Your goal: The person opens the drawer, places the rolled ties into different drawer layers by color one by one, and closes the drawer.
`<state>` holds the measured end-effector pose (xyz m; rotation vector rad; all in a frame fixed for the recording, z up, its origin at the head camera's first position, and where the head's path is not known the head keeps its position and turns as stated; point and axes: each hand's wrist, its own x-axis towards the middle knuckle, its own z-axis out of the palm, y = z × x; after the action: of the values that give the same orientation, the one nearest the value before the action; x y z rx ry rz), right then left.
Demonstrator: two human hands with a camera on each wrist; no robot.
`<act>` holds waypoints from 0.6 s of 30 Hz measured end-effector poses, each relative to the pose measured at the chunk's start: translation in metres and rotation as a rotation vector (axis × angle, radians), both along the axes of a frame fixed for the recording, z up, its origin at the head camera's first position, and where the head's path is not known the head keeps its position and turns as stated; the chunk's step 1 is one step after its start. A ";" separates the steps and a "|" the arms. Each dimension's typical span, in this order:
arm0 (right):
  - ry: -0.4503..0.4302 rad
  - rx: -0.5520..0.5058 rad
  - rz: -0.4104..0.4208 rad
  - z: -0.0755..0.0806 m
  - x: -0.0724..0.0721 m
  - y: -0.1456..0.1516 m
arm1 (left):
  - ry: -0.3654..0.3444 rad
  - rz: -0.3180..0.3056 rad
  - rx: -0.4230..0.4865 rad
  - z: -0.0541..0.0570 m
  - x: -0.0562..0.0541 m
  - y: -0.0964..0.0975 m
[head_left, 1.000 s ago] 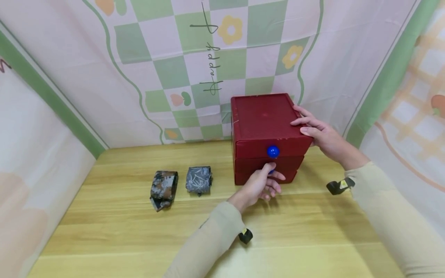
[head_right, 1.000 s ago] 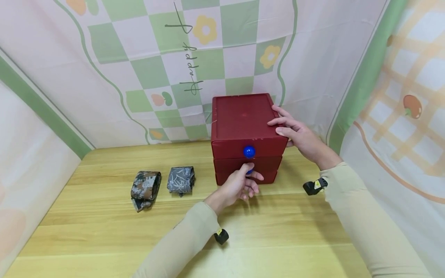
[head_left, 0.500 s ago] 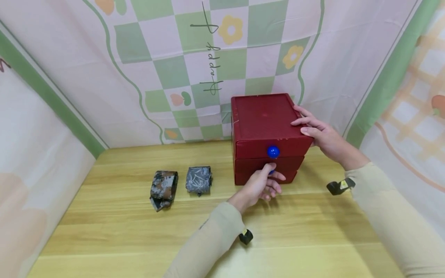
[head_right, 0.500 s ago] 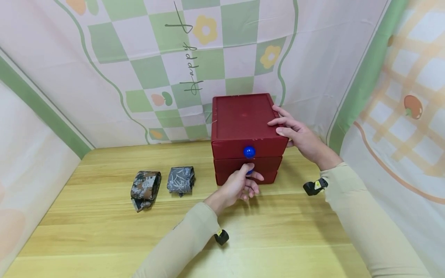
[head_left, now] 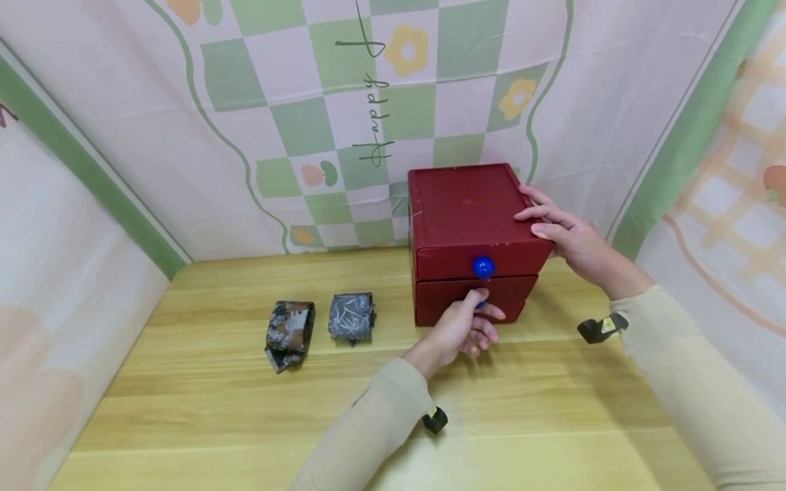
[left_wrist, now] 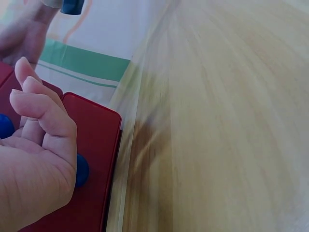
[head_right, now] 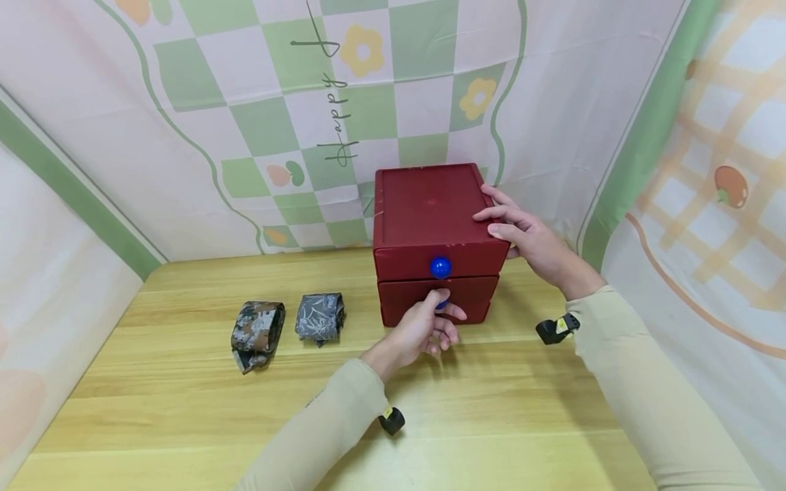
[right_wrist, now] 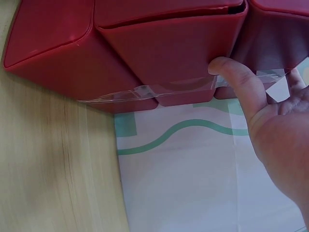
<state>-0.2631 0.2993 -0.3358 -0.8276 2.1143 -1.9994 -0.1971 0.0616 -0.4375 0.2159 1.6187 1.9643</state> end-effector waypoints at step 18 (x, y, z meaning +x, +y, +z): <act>0.000 -0.004 -0.010 0.000 0.000 -0.001 | -0.008 -0.018 0.009 -0.001 0.004 -0.001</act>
<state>-0.2629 0.2982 -0.3361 -0.8202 2.1191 -2.0091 -0.1927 0.0604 -0.4385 0.2256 1.5976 1.9569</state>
